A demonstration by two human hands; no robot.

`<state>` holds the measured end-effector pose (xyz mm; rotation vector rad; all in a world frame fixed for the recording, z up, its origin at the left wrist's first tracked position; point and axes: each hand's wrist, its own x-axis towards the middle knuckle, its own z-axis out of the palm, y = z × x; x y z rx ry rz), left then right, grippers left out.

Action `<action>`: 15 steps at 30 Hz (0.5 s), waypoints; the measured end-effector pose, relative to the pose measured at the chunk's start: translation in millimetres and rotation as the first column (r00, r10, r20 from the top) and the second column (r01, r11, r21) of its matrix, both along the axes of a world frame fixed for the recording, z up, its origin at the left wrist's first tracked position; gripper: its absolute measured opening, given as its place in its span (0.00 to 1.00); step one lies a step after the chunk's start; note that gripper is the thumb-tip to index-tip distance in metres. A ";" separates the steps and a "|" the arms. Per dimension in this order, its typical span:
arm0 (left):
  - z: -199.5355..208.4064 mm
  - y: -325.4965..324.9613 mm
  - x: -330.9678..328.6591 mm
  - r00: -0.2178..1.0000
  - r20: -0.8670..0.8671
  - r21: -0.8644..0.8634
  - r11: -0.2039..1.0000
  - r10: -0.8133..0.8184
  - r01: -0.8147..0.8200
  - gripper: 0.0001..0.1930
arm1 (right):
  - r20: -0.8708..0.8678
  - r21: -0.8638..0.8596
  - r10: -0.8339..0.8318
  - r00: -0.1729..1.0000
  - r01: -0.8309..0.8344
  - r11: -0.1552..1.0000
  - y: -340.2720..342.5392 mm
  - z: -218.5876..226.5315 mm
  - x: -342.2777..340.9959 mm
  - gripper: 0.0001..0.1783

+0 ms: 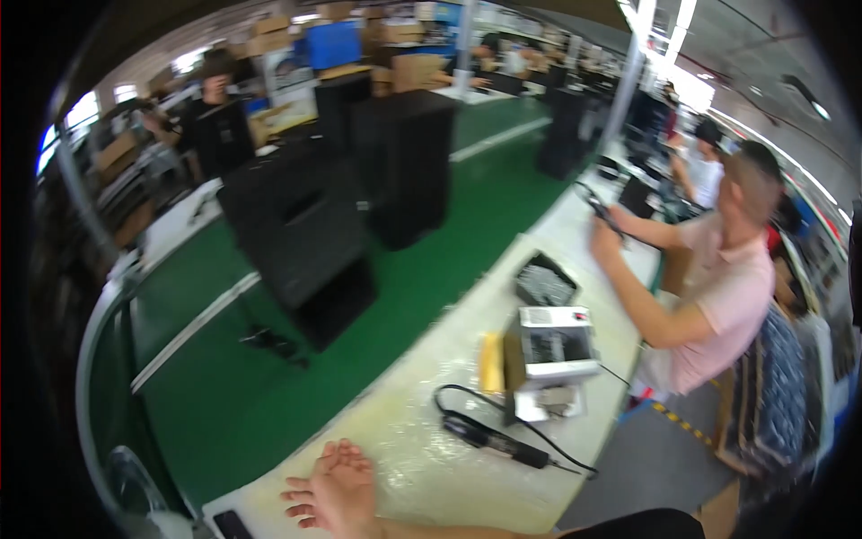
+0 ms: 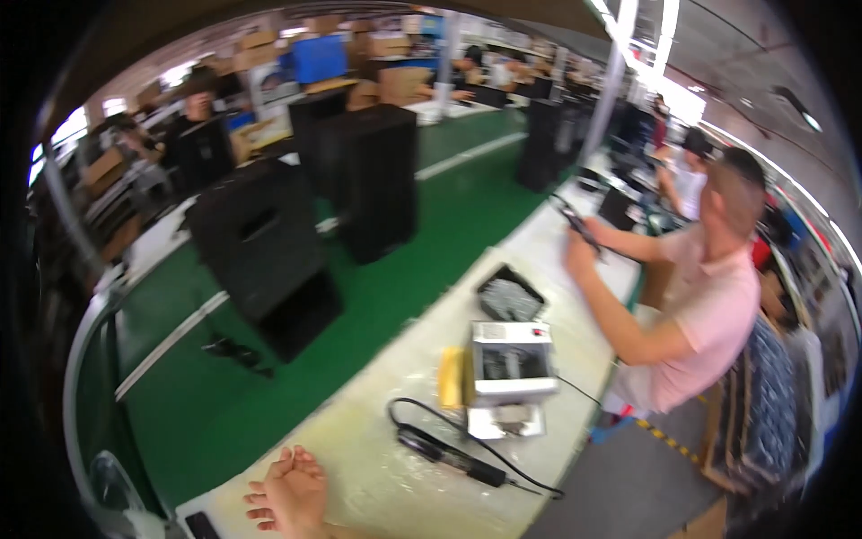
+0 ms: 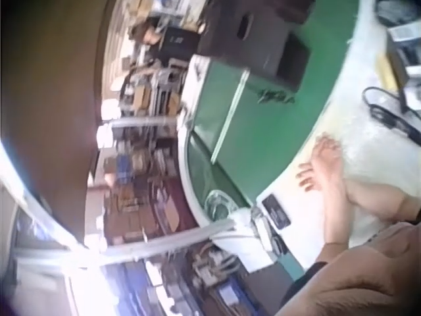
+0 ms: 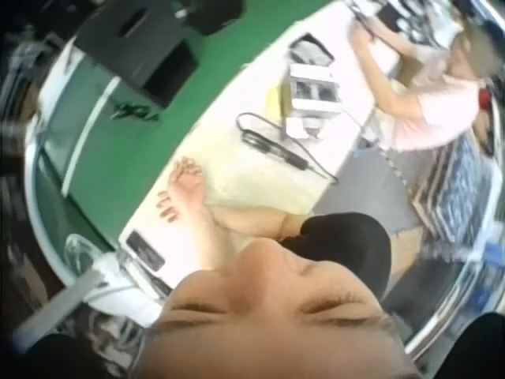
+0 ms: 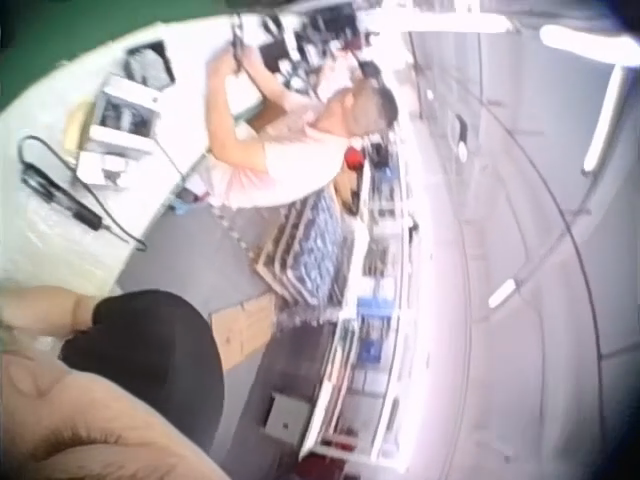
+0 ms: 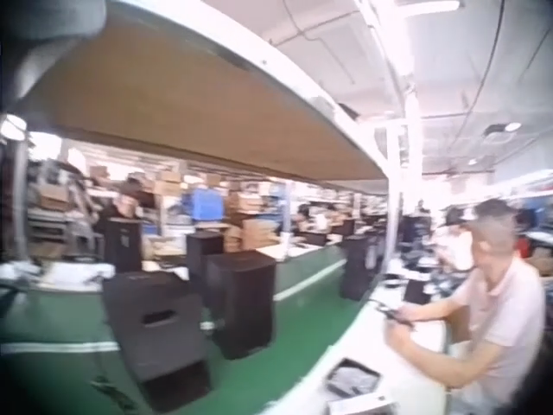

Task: The person takes device housings from a conveyor belt, drives screws into them using an electric screwdriver, and places the assembled units back onto the conveyor belt.

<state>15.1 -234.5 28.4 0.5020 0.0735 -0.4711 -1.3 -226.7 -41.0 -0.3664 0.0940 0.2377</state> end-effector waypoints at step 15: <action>-40.3 -18.8 0.7 0.974 -0.222 0.063 0.997 -0.034 0.050 0.16 | -0.092 0.074 0.225 0.970 -0.218 0.973 11.7 -34.3 5.4 0.12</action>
